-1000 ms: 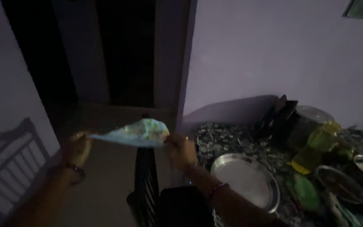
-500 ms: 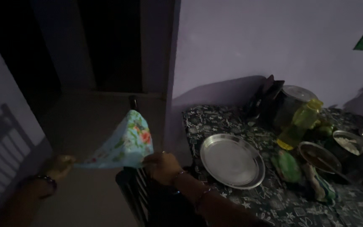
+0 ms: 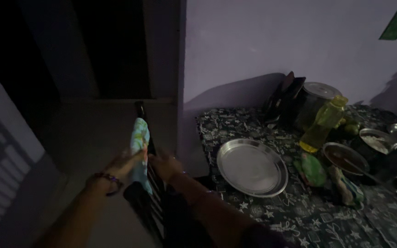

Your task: The person places plates on a dining table, wipes the table with a cloth, and serves rice and other dishes from containers into the plates using a ladle and a spoon.

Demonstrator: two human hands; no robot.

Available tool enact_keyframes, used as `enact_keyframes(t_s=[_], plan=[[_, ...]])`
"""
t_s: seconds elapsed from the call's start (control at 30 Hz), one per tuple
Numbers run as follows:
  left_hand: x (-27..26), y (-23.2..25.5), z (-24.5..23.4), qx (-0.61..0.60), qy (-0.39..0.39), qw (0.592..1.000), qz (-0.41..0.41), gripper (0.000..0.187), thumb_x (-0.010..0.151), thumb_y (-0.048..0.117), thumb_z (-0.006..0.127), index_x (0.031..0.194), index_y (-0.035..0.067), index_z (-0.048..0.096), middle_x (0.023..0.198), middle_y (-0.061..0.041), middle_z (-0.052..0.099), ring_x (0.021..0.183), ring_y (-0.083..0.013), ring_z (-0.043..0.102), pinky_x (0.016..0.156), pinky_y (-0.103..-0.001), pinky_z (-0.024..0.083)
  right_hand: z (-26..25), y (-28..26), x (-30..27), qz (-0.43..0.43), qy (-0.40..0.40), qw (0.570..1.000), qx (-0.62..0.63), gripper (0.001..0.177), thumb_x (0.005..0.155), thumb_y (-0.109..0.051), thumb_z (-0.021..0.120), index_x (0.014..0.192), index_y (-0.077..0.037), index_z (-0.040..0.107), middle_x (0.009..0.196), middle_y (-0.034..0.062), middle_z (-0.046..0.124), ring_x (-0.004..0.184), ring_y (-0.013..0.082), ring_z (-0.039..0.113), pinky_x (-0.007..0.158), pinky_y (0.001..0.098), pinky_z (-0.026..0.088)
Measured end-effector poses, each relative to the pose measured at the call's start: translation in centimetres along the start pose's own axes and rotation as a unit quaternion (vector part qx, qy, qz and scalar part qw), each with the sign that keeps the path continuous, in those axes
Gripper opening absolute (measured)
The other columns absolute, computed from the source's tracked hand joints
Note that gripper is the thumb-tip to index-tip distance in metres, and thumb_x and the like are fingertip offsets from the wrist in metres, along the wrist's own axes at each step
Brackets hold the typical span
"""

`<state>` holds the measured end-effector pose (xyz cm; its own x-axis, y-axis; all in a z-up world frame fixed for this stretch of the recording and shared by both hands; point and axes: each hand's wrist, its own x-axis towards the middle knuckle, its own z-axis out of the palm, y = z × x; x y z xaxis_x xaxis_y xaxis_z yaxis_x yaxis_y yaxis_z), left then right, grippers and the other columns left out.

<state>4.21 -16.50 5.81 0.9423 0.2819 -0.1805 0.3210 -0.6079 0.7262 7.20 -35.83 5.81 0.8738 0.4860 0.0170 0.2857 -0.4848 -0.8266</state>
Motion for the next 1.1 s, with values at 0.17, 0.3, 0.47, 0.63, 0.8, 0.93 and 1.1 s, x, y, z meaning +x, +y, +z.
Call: enact_keyframes(t_s=[0.17, 0.3, 0.47, 0.63, 0.8, 0.93, 1.1], plan=[[0.2, 1.2, 1.2, -0.011, -0.016, 1.000, -0.023, 0.067, 0.097, 0.025, 0.053, 0.157, 0.017, 0.023, 0.147, -0.017, 0.049, 0.132, -0.0318, 0.049, 0.109, -0.045, 0.042, 4.4, 0.1, 0.7, 0.049, -0.084, 0.969, 0.225, 0.080, 0.094, -0.068, 0.044, 0.139, -0.003, 0.058, 0.138, 0.0196, 0.061, 0.119, 0.0345, 0.061, 0.098, 0.0469, 0.050], [-0.2, 1.0, 0.8, -0.017, -0.049, 0.998, -0.047, 0.076, 0.096, 0.023, 0.052, 0.161, 0.017, 0.015, 0.154, -0.018, 0.045, 0.140, -0.0330, 0.047, 0.114, -0.045, 0.040, 5.4, 1.2, 0.4, 0.139, -0.075, 0.964, 0.214, 0.090, 0.091, -0.074, 0.040, 0.139, -0.001, 0.058, 0.139, 0.0223, 0.063, 0.120, 0.0370, 0.060, 0.098, 0.0476, 0.047], [-0.7, 0.4, 0.6, -0.054, -0.072, 0.995, -0.039, 0.091, 0.091, 0.017, 0.055, 0.165, 0.014, 0.002, 0.161, -0.022, 0.039, 0.147, -0.0354, 0.043, 0.120, -0.043, 0.038, 4.7, 0.6, -1.0, 0.173, -0.088, 0.974, 0.118, 0.108, 0.090, -0.083, 0.031, 0.127, 0.012, 0.066, 0.124, 0.0307, 0.069, 0.111, 0.0402, 0.068, 0.095, 0.0506, 0.053], [0.4, -0.6, 0.9, -0.003, -0.086, 0.993, -0.079, 0.097, 0.092, 0.018, 0.051, 0.166, 0.011, -0.012, 0.163, -0.026, 0.036, 0.145, -0.0368, 0.047, 0.117, -0.044, 0.043, 3.2, -1.5, -2.1, 0.157, -0.108, 0.978, 0.082, 0.107, 0.092, -0.085, 0.025, 0.142, 0.006, 0.055, 0.135, 0.0264, 0.062, 0.121, 0.0353, 0.059, 0.104, 0.0471, 0.045], [2.4, -2.9, 1.3, 0.104, -0.068, 0.991, -0.051, 0.105, 0.093, 0.033, 0.059, 0.165, 0.008, -0.013, 0.166, -0.026, 0.028, 0.144, -0.0380, 0.048, 0.113, -0.044, 0.048, 2.7, -0.8, -2.0, 0.114, -0.097, 0.986, 0.077, 0.087, 0.091, -0.069, 0.036, 0.142, -0.002, 0.057, 0.133, 0.0213, 0.065, 0.118, 0.0337, 0.064, 0.100, 0.0450, 0.049], [2.5, -0.8, -1.5, 0.035, -0.103, 0.990, -0.094, 0.126, 0.082, 0.065, 0.063, 0.164, 0.010, -0.014, 0.160, -0.025, 0.040, 0.142, -0.0387, 0.050, 0.113, -0.053, 0.050, 0.9, 5.2, 0.5, 0.004, 0.008, 0.999, -0.049, 0.064, 0.091, -0.049, 0.052, 0.140, -0.009, 0.062, 0.129, 0.0167, 0.070, 0.115, 0.0320, 0.068, 0.097, 0.0425, 0.053], [2.2, -0.7, -2.1, 0.033, -0.087, 0.979, -0.181, 0.129, 0.076, 0.080, 0.059, 0.169, 0.007, 0.006, 0.154, -0.031, 0.054, 0.133, -0.0444, 0.058, 0.110, -0.060, 0.052, -1.7, 11.3, 0.3, -0.197, 0.058, 0.974, -0.099, 0.070, 0.082, -0.030, 0.073, 0.146, -0.010, 0.053, 0.132, 0.0146, 0.068, 0.117, 0.0316, 0.068, 0.094, 0.0426, 0.055]])
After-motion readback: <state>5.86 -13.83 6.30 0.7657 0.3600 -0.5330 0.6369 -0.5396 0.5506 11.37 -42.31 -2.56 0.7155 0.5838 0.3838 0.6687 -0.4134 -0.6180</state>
